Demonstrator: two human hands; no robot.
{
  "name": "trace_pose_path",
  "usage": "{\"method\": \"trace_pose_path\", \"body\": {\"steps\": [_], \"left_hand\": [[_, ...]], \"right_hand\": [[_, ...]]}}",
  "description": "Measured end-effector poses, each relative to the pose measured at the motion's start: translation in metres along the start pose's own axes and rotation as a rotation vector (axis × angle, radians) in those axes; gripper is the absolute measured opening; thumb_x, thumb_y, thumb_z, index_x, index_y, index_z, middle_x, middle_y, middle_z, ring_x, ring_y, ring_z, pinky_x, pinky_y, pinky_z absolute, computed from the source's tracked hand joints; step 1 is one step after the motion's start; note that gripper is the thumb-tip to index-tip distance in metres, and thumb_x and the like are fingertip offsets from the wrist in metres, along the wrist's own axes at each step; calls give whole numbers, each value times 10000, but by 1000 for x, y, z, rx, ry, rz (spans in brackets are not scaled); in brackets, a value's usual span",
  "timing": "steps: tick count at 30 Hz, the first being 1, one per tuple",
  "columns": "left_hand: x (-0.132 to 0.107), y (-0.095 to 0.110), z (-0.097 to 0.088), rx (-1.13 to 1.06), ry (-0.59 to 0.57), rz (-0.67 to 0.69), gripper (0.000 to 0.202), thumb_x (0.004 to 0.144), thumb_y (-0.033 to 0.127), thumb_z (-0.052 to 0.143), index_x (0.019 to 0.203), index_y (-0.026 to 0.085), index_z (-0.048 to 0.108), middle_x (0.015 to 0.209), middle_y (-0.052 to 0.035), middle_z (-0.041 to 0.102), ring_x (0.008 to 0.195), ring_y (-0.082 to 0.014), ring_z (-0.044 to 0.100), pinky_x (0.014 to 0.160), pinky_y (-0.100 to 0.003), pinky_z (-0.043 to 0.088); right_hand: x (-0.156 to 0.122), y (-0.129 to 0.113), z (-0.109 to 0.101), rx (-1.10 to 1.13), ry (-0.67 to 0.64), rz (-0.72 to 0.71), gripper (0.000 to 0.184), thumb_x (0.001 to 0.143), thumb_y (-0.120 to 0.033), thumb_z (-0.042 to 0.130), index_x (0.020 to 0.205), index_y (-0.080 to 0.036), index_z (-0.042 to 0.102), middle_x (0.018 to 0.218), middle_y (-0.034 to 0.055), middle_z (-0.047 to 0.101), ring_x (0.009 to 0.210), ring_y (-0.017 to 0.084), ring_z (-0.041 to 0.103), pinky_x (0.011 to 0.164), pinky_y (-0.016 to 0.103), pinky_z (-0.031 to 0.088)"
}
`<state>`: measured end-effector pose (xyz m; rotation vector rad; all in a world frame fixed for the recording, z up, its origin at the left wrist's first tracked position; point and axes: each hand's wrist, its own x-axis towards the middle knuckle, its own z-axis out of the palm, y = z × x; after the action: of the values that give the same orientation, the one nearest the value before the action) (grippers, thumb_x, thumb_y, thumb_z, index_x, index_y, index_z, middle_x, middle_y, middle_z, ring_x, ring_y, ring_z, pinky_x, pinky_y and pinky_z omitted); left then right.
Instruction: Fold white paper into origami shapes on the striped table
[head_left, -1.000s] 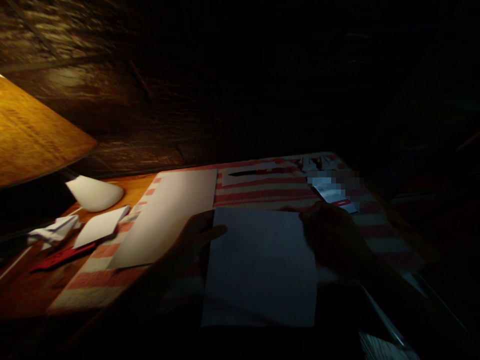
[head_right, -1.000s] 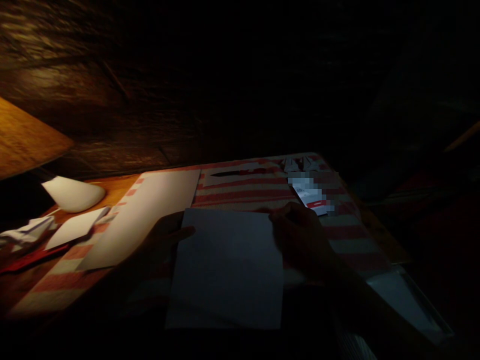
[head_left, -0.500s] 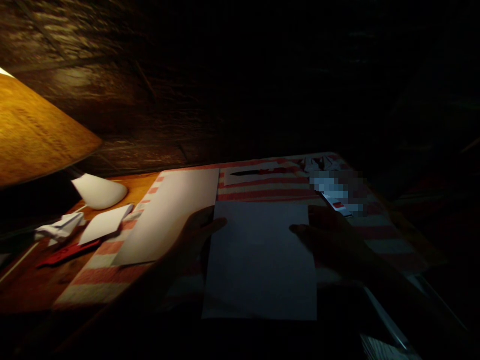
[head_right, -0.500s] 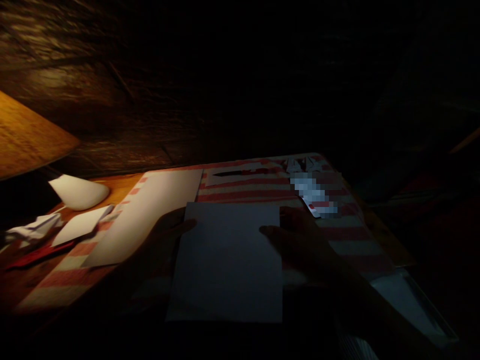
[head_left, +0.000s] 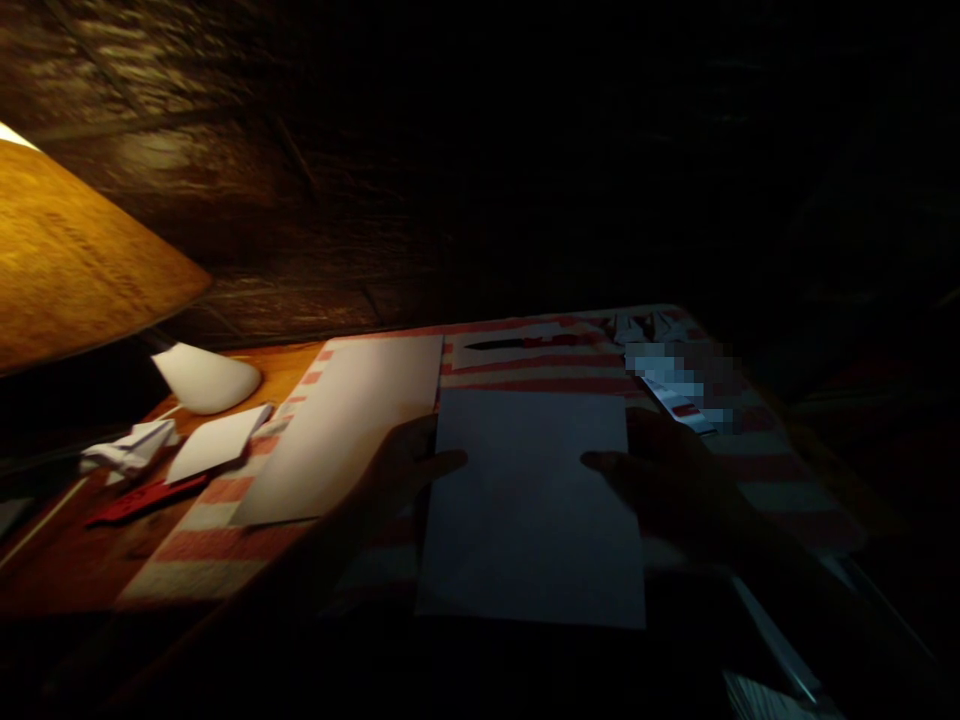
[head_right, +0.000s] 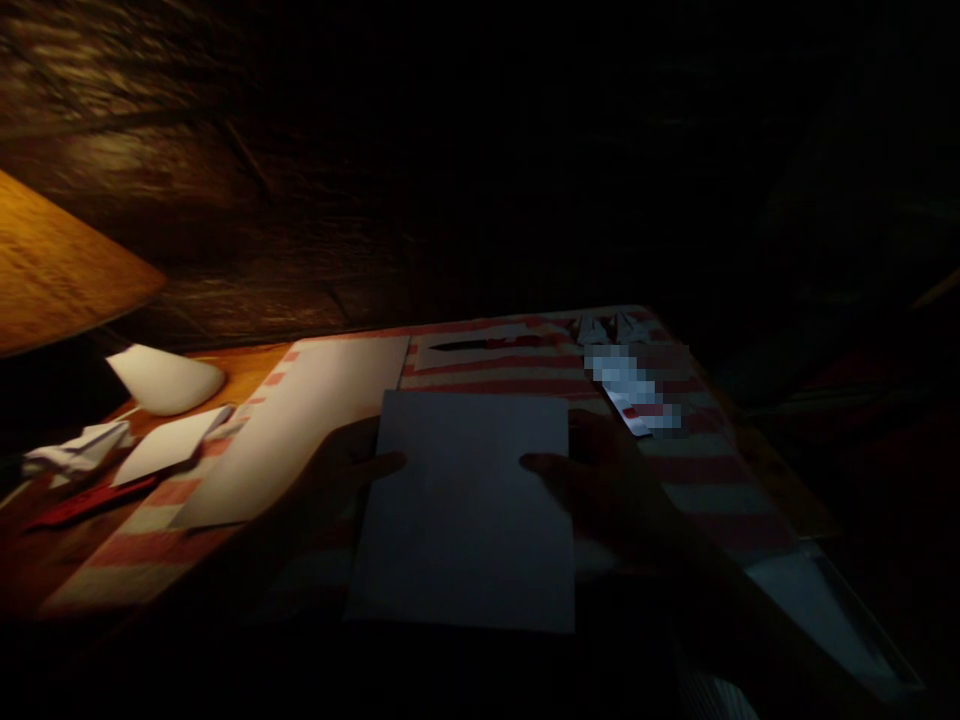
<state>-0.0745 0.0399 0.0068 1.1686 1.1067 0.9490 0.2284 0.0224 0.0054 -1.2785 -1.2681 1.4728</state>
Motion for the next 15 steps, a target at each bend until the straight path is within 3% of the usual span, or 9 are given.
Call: {"method": "trace_pose_path", "body": {"steps": [6, 10, 15], "left_hand": [[-4, 2, 6, -43, 37, -11, 422, 798, 219, 767, 1204, 136, 687, 1151, -146, 764, 963, -274, 749, 851, -438, 594], [-2, 1, 4, 12, 87, 2, 411, 739, 198, 817, 1130, 126, 713, 1088, -130, 784, 925, -259, 754, 835, -405, 596], [2, -1, -3, 62, 65, 18, 387, 740, 196, 821, 1110, 131, 729, 1082, -120, 788, 930, -251, 756, 854, -399, 595]], "right_hand": [[1, 8, -3, 38, 25, 12, 508, 734, -295, 855, 1185, -228, 632, 1065, 105, 772, 842, 273, 748, 681, 392, 592], [1, 8, -1, 59, 71, -15, 478, 715, -296, 870, 1137, -227, 658, 1083, 112, 769, 893, 281, 743, 733, 398, 594], [1, 2, 0, 16, 73, 11, 353, 765, -302, 827, 1083, -229, 692, 1060, 95, 766, 881, 262, 733, 714, 376, 584]]}}
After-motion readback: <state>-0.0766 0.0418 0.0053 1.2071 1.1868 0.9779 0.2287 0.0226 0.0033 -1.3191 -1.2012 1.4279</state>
